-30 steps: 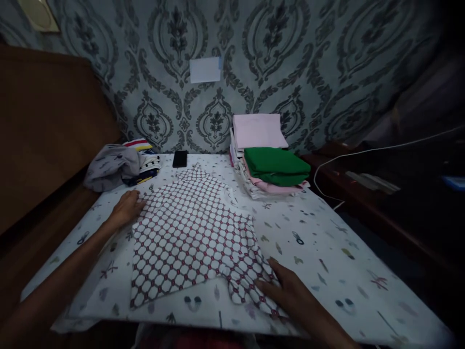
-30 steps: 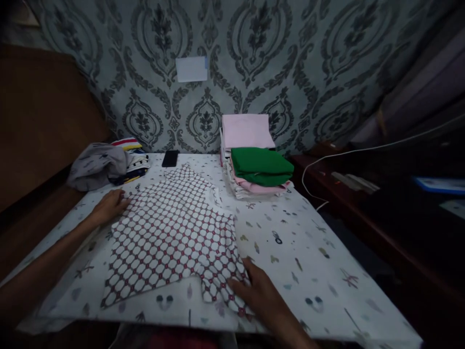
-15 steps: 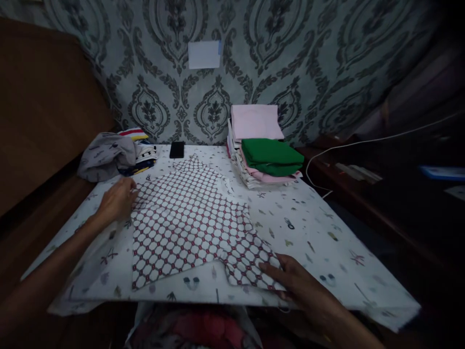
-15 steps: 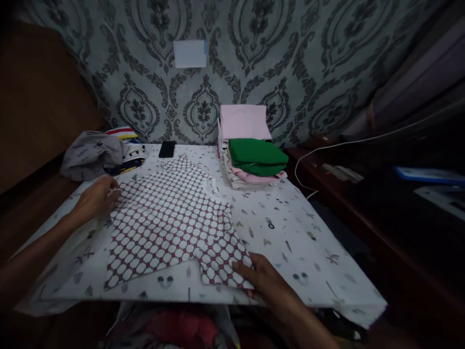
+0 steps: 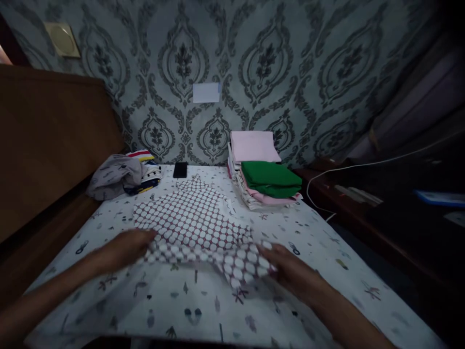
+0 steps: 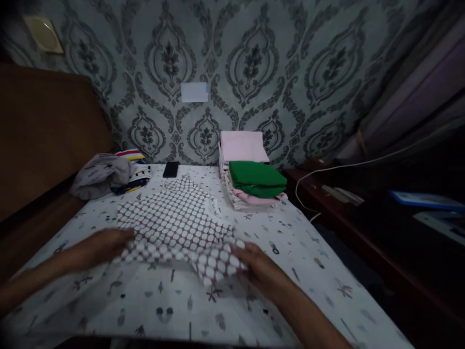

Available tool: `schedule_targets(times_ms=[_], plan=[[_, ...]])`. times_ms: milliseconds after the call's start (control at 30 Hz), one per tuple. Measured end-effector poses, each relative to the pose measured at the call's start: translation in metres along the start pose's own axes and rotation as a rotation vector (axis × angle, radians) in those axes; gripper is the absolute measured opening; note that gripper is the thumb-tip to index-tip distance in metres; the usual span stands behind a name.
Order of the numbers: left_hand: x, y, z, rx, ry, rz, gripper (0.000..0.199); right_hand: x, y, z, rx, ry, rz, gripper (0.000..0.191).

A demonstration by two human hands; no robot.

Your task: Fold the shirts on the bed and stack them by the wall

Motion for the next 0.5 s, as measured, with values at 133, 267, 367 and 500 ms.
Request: schedule_targets(times_ms=[133,267,367,500], plan=[[0.082,-0.125,0.037,0.052,-0.241,-0.322,0.008,0.063,0.039,0.117,0.162,-0.306,-0.125,0.018],[0.117,-0.252,0.045,0.081,-0.333,-0.685,0.021,0.095,0.072,0.236,0.281,-0.539,-0.133,0.024],[0.106,-0.313,0.038,0.086,-0.329,-0.94,0.019,0.082,0.078,0.295,0.363,-0.847,-0.026,0.016],[0.087,-0.327,0.027,0.147,-0.3,-0.975,0.025,0.054,0.074,0.297,0.28,-1.03,0.039,0.004]])
Point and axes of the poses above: each hand's wrist, its own x-axis towards the middle knuckle, its own y-axis out of the palm, z = x × y, the point moved 7 cm from there along x, towards the middle knuckle, and after that the axes turned 12 degrees about x, right-handed, at the moved point
